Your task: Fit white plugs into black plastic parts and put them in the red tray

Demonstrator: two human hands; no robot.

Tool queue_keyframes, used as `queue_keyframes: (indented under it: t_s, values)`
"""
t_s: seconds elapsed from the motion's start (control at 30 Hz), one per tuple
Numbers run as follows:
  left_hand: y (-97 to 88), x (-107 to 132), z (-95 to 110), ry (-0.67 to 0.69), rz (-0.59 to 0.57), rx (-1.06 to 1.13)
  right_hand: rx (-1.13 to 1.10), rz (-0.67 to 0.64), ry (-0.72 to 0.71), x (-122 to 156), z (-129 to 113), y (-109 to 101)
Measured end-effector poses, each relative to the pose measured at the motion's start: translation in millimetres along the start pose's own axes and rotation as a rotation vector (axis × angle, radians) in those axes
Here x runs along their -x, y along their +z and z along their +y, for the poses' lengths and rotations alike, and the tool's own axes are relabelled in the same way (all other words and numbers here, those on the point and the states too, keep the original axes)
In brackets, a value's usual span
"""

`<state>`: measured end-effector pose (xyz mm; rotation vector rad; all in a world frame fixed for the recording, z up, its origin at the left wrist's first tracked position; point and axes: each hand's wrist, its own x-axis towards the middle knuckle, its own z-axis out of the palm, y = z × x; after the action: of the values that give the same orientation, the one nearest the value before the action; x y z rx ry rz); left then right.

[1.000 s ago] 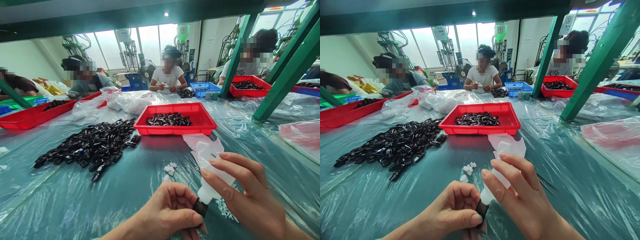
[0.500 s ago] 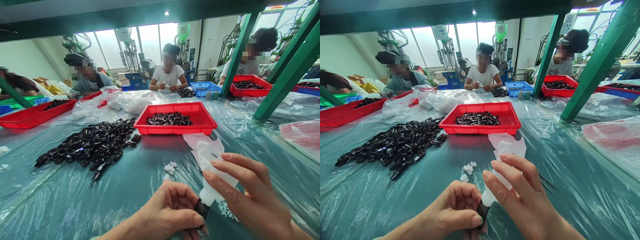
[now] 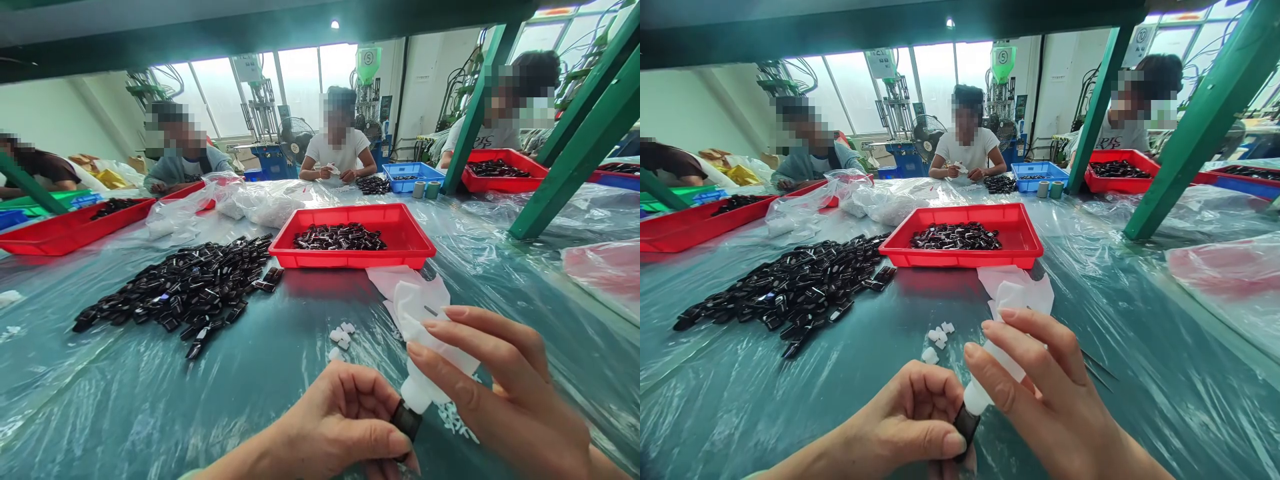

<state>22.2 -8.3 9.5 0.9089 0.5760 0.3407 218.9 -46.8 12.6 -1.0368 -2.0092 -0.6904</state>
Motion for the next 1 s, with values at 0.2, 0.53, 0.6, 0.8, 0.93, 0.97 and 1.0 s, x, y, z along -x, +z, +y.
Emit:
queue_keyframes:
  t_s: [0.2,0.53,0.6,0.8,0.93,0.97,1.0]
  values:
    - [-1.0,-1.1,-3.2,0.004,-0.029,0.034,-0.043,0.016,0.050,1.9,-2.1,0.5]
    - [-2.1,-2.1,-2.4,0.006,-0.051,0.036,-0.087,0.034,0.038,3.4,-2.3,-0.8]
    - [-2.7,-2.3,-3.2,0.005,-0.050,0.037,-0.074,0.022,0.031,3.7,-1.9,-0.4]
    - [-3.0,-4.1,-3.3,0.008,-0.054,0.046,-0.042,0.014,0.025,3.9,-0.5,0.9]
    - [-2.5,-3.5,-3.9,0.009,-0.063,0.042,-0.053,0.017,0.024,2.1,-0.6,0.3]
    - [-2.4,-3.3,-4.2,0.012,-0.065,0.042,-0.055,0.018,0.027,1.4,-0.9,0.2]
    - [-2.4,-3.2,-4.4,0.015,-0.066,0.042,-0.058,0.019,0.026,0.8,-1.2,0.1]
